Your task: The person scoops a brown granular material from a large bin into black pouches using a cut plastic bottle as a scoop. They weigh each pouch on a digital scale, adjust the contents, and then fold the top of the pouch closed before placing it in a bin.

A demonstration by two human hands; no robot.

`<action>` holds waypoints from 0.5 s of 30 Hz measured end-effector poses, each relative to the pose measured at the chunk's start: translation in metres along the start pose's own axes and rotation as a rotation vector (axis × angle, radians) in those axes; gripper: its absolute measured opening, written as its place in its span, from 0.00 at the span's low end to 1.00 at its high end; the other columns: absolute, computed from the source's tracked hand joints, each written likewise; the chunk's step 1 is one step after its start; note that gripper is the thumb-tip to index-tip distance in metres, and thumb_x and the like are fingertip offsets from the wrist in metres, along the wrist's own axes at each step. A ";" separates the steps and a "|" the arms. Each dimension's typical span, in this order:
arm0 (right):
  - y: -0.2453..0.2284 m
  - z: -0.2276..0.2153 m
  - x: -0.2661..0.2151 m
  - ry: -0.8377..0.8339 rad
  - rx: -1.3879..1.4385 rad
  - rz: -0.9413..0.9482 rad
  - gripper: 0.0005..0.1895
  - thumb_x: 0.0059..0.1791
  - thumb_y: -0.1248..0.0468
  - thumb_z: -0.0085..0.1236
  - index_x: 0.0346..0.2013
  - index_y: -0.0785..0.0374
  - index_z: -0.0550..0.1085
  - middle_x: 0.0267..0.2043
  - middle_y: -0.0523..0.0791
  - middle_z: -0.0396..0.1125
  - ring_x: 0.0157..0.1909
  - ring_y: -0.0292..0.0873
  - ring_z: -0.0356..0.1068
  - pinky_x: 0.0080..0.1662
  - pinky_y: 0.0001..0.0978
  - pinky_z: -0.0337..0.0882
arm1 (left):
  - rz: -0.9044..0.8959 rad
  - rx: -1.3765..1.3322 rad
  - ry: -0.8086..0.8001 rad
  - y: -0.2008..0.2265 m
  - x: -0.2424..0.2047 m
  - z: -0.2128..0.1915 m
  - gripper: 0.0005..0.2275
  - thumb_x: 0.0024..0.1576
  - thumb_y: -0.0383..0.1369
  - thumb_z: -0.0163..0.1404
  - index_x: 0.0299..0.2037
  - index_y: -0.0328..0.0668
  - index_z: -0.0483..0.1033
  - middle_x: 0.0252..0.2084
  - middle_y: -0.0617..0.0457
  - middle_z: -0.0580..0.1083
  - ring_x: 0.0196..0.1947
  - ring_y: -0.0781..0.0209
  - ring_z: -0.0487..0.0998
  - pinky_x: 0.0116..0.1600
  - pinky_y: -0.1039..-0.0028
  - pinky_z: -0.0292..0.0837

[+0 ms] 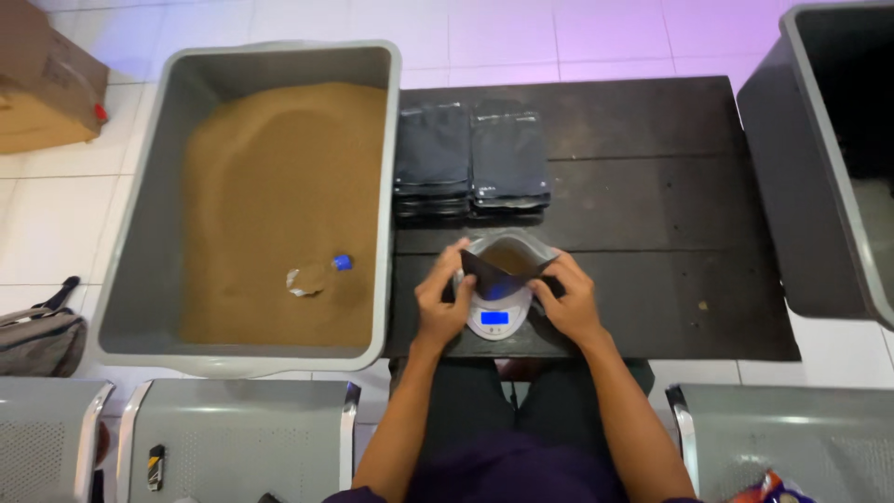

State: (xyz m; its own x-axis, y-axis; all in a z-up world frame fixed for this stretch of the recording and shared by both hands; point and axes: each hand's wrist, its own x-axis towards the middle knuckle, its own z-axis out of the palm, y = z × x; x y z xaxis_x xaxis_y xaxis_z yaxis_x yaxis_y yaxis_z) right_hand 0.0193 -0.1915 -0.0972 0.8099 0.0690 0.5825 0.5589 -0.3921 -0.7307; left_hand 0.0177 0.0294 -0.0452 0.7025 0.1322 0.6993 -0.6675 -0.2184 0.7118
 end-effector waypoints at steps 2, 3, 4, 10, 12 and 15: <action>-0.006 0.001 0.003 0.015 -0.020 -0.009 0.12 0.50 0.61 0.65 0.31 0.67 0.74 0.38 0.54 0.70 0.48 0.61 0.73 0.49 0.46 0.73 | -0.074 0.046 0.021 -0.009 -0.009 -0.001 0.06 0.57 0.28 0.56 0.41 0.32 0.80 0.42 0.41 0.81 0.45 0.41 0.82 0.52 0.59 0.75; -0.009 0.002 0.004 0.032 -0.046 -0.004 0.11 0.50 0.61 0.65 0.31 0.66 0.75 0.39 0.54 0.71 0.47 0.60 0.74 0.49 0.47 0.73 | -0.157 0.084 0.035 -0.014 -0.013 -0.002 0.02 0.56 0.25 0.58 0.37 0.35 0.82 0.34 0.45 0.82 0.37 0.43 0.85 0.43 0.62 0.79; -0.020 0.000 0.009 0.022 -0.032 -0.019 0.11 0.50 0.61 0.65 0.31 0.66 0.75 0.39 0.54 0.71 0.47 0.60 0.74 0.49 0.47 0.73 | -0.150 0.098 0.052 -0.021 -0.021 0.002 0.02 0.56 0.25 0.58 0.37 0.35 0.82 0.34 0.45 0.82 0.37 0.43 0.85 0.43 0.62 0.79; -0.064 0.007 0.027 -0.005 0.310 0.044 0.18 0.51 0.60 0.60 0.46 0.73 0.69 0.56 0.58 0.67 0.61 0.55 0.69 0.60 0.42 0.68 | -0.538 -0.192 0.412 -0.025 -0.032 0.022 0.03 0.60 0.24 0.53 0.37 0.38 0.80 0.25 0.50 0.78 0.27 0.65 0.78 0.34 0.72 0.78; -0.090 0.011 0.041 -0.084 0.327 -0.066 0.39 0.45 0.62 0.66 0.64 0.74 0.58 0.64 0.58 0.57 0.69 0.56 0.59 0.67 0.46 0.60 | -0.673 -0.491 0.625 -0.019 -0.027 0.027 0.04 0.63 0.27 0.51 0.38 0.34 0.77 0.28 0.48 0.78 0.30 0.61 0.80 0.40 0.68 0.81; -0.102 0.021 0.056 -0.100 0.225 -0.103 0.43 0.44 0.65 0.68 0.66 0.75 0.54 0.63 0.59 0.59 0.67 0.57 0.62 0.65 0.45 0.62 | -0.742 -0.684 0.796 -0.011 -0.019 0.034 0.03 0.65 0.28 0.46 0.40 0.39 0.72 0.31 0.48 0.79 0.33 0.53 0.84 0.41 0.64 0.83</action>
State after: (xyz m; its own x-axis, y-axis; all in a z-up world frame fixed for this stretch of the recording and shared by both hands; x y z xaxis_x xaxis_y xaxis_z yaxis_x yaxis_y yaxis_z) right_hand 0.0113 -0.1287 0.0020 0.7543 0.1929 0.6276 0.6554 -0.1657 -0.7369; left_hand 0.0200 -0.0034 -0.0682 0.7763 0.5981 -0.1990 -0.3387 0.6620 0.6686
